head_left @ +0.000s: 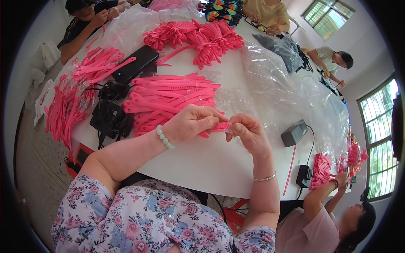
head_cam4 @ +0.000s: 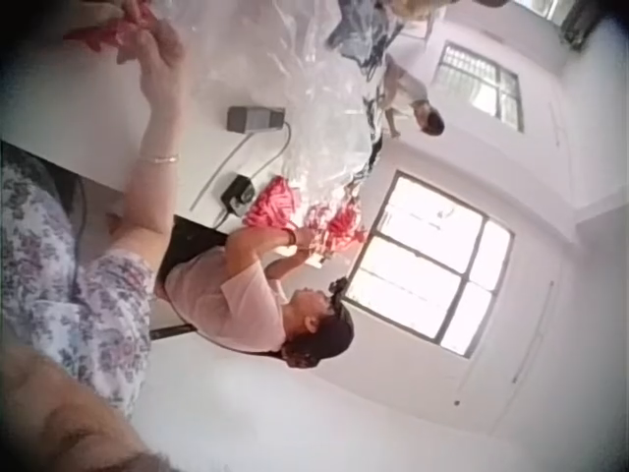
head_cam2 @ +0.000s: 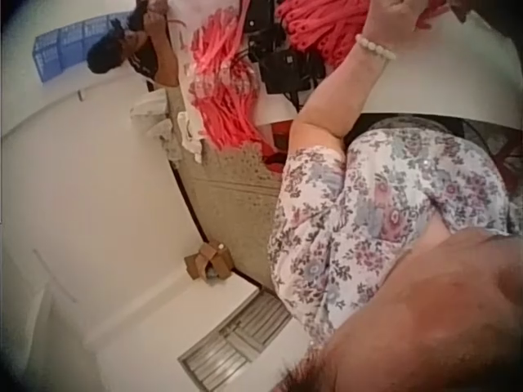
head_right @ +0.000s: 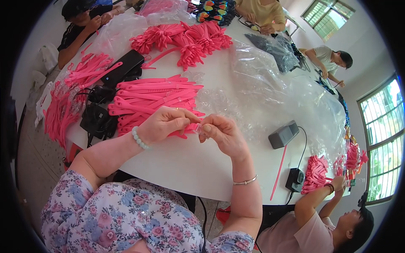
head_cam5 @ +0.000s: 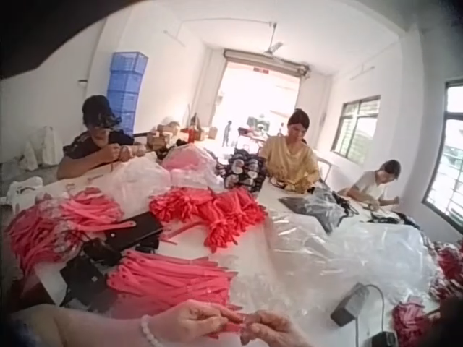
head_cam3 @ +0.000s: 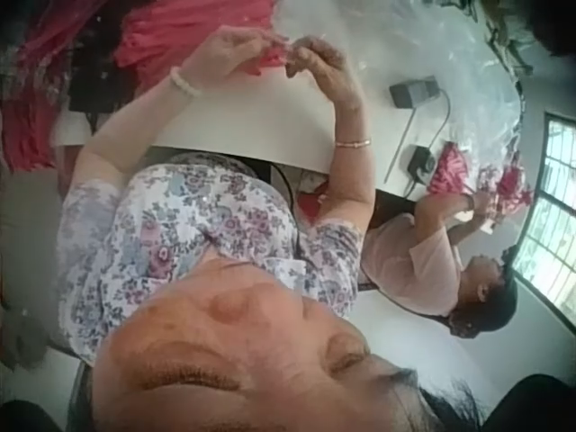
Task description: Bundling and packaging pink fabric straps at a production table.
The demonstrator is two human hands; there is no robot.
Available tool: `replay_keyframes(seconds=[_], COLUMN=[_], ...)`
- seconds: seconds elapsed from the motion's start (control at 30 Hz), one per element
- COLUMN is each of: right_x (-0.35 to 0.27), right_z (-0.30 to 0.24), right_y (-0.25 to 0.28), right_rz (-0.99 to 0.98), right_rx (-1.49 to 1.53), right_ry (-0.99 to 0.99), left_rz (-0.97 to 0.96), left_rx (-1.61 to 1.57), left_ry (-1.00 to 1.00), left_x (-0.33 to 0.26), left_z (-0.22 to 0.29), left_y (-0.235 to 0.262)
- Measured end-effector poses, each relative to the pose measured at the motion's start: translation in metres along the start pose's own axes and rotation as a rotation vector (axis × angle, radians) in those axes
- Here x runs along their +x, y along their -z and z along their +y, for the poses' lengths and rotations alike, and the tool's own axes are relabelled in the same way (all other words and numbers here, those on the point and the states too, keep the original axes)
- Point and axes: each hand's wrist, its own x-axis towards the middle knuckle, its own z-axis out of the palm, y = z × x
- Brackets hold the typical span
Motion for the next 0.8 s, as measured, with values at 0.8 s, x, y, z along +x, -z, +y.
replay_keyframes(seconds=[0.8], right_x=[0.004], right_z=[-0.009], right_y=[-0.002], right_rz=[0.092], right_rx=[-0.114], right_ry=[0.006], left_rz=[-0.07], left_rx=[-0.146], left_ry=[0.159], left_x=[-0.002], left_z=[0.018], left_y=[0.001])
